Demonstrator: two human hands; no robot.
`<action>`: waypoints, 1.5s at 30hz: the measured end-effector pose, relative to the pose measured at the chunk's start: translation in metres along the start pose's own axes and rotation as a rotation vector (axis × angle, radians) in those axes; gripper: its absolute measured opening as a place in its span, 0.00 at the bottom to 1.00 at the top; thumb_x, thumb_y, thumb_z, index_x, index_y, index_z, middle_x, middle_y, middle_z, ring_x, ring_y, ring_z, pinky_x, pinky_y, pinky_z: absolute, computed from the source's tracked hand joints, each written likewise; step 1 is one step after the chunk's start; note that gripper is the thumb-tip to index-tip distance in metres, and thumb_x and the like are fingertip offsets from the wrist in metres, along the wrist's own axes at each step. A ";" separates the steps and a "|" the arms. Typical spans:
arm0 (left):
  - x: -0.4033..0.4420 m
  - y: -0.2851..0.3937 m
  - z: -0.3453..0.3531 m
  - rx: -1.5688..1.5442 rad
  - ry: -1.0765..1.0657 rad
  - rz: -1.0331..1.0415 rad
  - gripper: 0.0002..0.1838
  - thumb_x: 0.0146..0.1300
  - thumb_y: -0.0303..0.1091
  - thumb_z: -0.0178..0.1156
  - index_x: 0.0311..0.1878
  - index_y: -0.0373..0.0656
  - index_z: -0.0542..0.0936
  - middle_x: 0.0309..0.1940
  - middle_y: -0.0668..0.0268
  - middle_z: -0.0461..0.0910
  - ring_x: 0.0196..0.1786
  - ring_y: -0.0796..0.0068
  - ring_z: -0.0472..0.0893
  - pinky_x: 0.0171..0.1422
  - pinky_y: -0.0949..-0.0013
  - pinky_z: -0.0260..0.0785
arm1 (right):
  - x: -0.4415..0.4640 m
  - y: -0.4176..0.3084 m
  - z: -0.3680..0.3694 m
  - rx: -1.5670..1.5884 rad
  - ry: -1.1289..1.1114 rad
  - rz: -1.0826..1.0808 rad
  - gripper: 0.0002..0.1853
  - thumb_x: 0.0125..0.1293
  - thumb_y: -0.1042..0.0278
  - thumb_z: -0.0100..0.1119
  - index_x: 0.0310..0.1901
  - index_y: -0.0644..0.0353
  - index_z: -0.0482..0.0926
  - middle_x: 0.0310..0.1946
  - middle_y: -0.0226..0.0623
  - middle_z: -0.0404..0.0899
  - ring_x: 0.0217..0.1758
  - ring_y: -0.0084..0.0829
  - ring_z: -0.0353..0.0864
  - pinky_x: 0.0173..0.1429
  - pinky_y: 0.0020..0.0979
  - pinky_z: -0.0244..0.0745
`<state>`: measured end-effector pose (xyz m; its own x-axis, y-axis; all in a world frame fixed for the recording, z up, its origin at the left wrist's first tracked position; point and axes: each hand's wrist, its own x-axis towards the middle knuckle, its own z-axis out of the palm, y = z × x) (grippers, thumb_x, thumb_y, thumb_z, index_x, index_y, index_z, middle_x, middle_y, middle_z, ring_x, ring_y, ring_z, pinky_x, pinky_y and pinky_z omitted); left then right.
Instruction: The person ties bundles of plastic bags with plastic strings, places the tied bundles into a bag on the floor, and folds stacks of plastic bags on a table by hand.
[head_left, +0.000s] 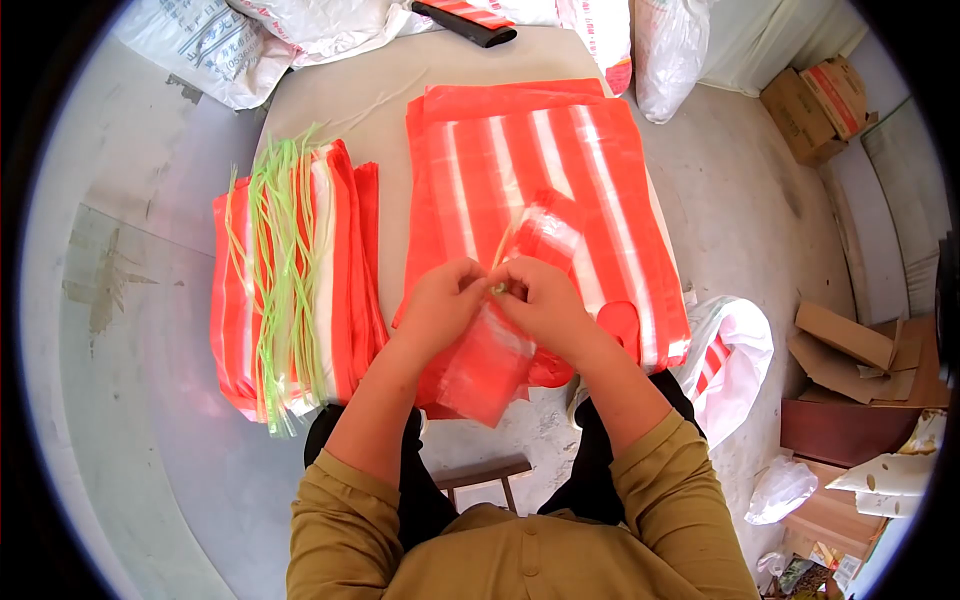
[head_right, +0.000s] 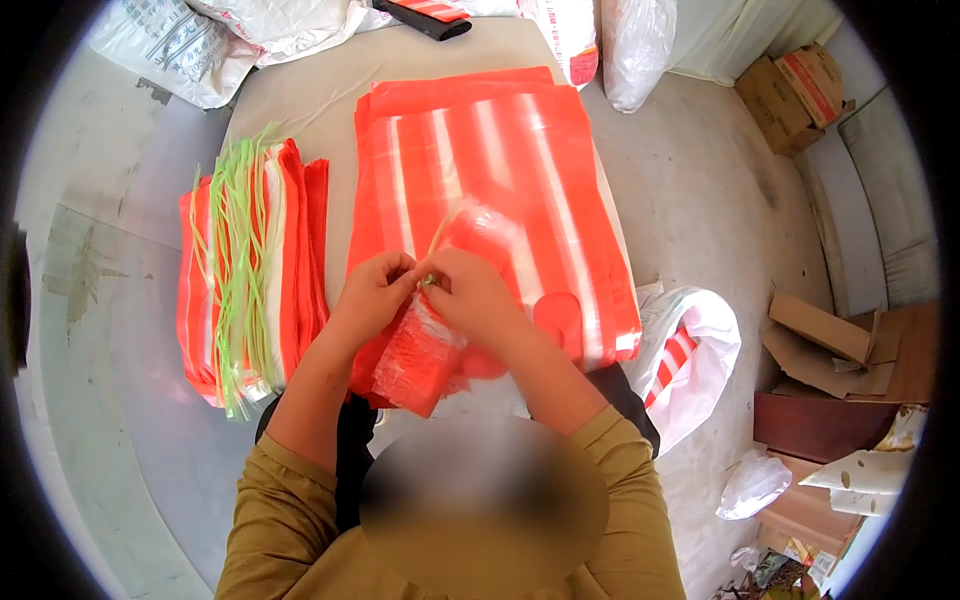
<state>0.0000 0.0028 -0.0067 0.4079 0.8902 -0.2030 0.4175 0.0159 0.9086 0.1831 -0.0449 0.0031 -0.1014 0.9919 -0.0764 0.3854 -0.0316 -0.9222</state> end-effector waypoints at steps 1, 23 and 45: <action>0.000 0.002 0.000 0.001 -0.001 -0.003 0.08 0.71 0.30 0.61 0.46 0.34 0.83 0.36 0.59 0.86 0.40 0.70 0.84 0.46 0.65 0.75 | -0.001 0.005 0.004 -0.108 0.071 -0.129 0.05 0.68 0.78 0.62 0.44 0.62 0.84 0.36 0.28 0.80 0.40 0.24 0.81 0.47 0.29 0.77; -0.006 0.014 -0.002 0.136 0.163 0.080 0.10 0.72 0.32 0.60 0.51 0.37 0.81 0.42 0.57 0.82 0.39 0.63 0.84 0.48 0.62 0.76 | -0.027 -0.005 -0.058 -0.482 0.092 0.180 0.18 0.76 0.64 0.59 0.62 0.61 0.76 0.40 0.45 0.86 0.43 0.42 0.87 0.52 0.38 0.80; -0.004 -0.003 0.006 -0.992 0.001 -0.228 0.20 0.82 0.39 0.52 0.69 0.39 0.72 0.62 0.60 0.79 0.61 0.67 0.79 0.66 0.60 0.73 | -0.011 -0.007 -0.013 0.210 0.048 0.136 0.44 0.69 0.65 0.69 0.81 0.65 0.56 0.68 0.51 0.75 0.73 0.42 0.75 0.72 0.39 0.74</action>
<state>0.0017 -0.0030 -0.0110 0.4021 0.8192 -0.4090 -0.3765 0.5551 0.7417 0.1937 -0.0540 0.0150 -0.0166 0.9814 -0.1914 0.1933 -0.1847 -0.9636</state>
